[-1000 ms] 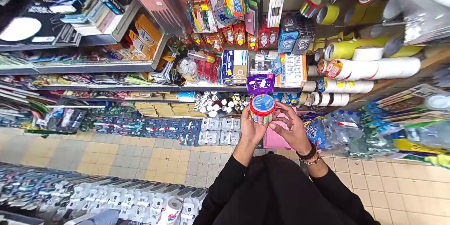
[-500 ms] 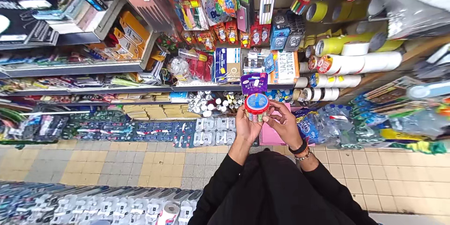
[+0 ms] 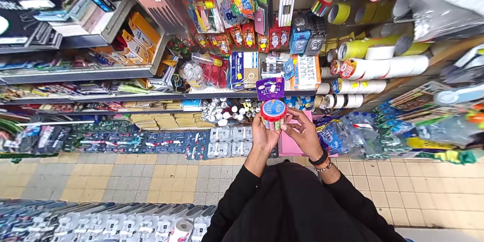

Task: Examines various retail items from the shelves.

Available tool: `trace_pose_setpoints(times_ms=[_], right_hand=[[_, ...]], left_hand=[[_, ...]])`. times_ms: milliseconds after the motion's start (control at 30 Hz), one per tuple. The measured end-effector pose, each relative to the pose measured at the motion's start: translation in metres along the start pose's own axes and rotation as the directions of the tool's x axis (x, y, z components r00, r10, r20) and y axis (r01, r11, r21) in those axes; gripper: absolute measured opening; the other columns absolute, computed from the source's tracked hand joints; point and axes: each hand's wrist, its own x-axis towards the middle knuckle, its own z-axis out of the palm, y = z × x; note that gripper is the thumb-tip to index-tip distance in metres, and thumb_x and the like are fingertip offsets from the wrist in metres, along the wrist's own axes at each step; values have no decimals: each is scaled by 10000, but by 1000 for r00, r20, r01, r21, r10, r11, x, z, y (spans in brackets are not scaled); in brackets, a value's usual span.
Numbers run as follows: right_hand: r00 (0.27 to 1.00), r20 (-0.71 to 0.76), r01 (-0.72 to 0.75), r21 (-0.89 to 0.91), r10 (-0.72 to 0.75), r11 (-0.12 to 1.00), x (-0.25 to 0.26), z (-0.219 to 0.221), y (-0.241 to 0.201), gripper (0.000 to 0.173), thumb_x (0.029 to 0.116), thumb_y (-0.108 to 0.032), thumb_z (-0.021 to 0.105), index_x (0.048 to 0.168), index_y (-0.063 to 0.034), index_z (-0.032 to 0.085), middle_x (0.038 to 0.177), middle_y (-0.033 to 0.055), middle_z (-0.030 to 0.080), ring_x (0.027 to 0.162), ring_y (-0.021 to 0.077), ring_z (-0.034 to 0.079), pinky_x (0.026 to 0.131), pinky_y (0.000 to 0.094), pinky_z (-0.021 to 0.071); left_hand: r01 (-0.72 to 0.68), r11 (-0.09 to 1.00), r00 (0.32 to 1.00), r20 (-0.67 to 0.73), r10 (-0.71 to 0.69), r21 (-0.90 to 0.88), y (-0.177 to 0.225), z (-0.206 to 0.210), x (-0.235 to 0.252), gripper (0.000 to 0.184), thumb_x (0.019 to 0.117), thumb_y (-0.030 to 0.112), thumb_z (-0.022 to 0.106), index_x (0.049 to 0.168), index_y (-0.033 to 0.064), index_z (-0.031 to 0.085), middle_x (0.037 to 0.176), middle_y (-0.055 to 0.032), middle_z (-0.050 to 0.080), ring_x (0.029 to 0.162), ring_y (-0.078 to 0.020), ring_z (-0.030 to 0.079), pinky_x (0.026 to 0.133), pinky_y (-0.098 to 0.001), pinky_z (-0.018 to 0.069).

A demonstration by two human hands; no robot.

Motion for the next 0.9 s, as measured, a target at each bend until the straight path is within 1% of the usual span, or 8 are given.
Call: trace_pose_setpoints(times_ms=[167,267,400,533,733,800,900], right_hand=[[1000,-6,7,-3,-7,1000,0,-1,2,521,906,-214,786,1335,22,606,1364,162,596,1125,266,668,858,396,640],[1000,-7,1,1,-1,1000,1,-2,2,519,906,-208,785,1338,20,609,1368,162,596,1119,264,671,853,396,642],[1000,-12,2,4,-2,1000,1,-3,2,512,907,-199,784,1336,18,610,1363,160,598,1106,264,675,851,393,642],[1000,-10,-7,0,7,1000,3,-5,2,516,907,-216,785,1337,14,613,1365,155,598,1105,261,675,844,391,643],[1000,-11,-5,-1,5,1000,5,-6,5,511,905,-206,788,1330,19,613,1348,158,605,1087,258,680,843,394,645],[1000,-9,-13,-1,13,1000,5,-6,5,516,904,-208,789,1332,18,612,1349,160,604,1084,257,682,843,393,645],[1000,-5,-21,-7,21,1000,7,-6,5,516,903,-221,791,1329,10,616,1355,154,604,1093,255,681,839,388,646]], left_hand=[[7,1000,1000,7,-7,-2,-2,-2,1,495,1066,422,303,1297,26,491,1198,-273,625,1071,-428,661,921,-581,550],[13,1000,1000,23,-12,-7,-2,-3,2,490,1067,414,306,1313,30,483,1223,-271,611,1101,-428,646,947,-586,534],[12,1000,1000,22,-12,-11,-3,-2,4,488,1068,408,299,1314,28,481,1236,-280,604,1113,-441,639,952,-597,527],[15,1000,1000,13,-15,-16,-4,-3,6,487,1071,405,303,1325,25,471,1244,-278,594,1127,-430,630,971,-592,516],[29,999,999,21,-29,-29,-3,-3,8,481,1065,397,317,1330,24,466,1243,-288,593,1112,-450,636,951,-604,527],[31,999,999,16,-30,-30,-4,-3,8,496,1066,409,311,1340,23,460,1254,-291,589,1126,-455,630,960,-610,520],[19,1000,1000,-5,-19,-17,-3,-3,9,506,1071,423,295,1339,29,464,1260,-277,589,1142,-436,623,975,-608,508]])
